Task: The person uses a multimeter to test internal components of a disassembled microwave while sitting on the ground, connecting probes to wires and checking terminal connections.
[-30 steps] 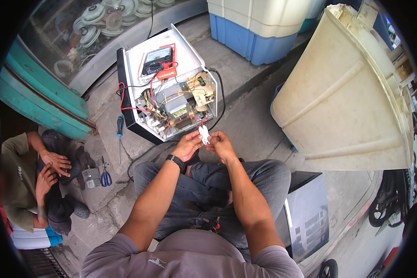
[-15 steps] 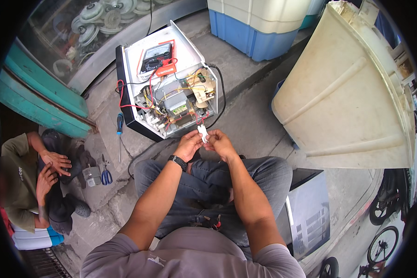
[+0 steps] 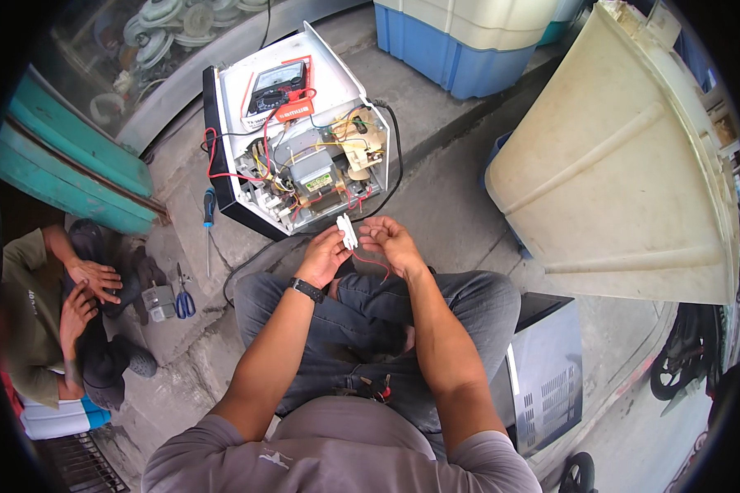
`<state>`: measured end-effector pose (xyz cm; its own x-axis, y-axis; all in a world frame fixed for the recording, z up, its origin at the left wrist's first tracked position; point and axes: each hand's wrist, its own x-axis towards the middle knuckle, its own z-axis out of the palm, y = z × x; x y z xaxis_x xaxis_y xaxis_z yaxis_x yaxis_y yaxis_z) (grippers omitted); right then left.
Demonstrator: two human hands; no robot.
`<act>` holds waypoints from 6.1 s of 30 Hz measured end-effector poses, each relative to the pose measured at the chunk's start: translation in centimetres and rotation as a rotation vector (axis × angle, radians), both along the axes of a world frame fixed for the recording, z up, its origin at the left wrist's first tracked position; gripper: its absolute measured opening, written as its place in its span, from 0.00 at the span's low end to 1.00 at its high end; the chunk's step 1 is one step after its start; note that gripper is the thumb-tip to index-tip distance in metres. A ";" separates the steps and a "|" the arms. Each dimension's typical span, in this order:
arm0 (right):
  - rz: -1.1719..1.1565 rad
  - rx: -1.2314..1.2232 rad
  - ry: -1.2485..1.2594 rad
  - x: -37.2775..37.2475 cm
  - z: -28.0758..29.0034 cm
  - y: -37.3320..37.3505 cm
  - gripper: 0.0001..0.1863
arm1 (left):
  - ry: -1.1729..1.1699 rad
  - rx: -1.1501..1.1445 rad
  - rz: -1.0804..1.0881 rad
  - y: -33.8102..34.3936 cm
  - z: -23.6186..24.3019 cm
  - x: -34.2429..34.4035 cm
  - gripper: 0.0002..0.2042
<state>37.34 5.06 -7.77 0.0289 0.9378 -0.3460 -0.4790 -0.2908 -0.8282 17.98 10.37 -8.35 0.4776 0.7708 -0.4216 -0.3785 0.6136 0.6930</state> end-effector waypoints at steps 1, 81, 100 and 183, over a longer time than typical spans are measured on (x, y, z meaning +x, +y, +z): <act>0.012 0.028 0.012 0.0 0.0 0.0 0.12 | 0.009 -0.021 0.013 -0.4 0.2 -0.4 0.13; 0.003 0.383 -0.743 -0.6 6.5 -3.9 0.16 | 0.029 0.220 0.080 -4.7 4.0 0.6 0.12; -0.021 0.387 -0.554 -0.7 5.2 -3.7 0.14 | 0.207 0.421 0.047 -5.2 5.9 1.2 0.14; -0.081 0.098 -0.567 -2.0 1.3 -2.5 0.06 | 0.413 0.530 -0.022 -1.7 1.3 2.6 0.12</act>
<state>35.32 2.58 -6.48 0.2577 0.9517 -0.1669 0.0297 -0.1805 -0.9831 20.53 8.64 -7.05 0.3760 0.9160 -0.1401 -0.0087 0.1547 0.9879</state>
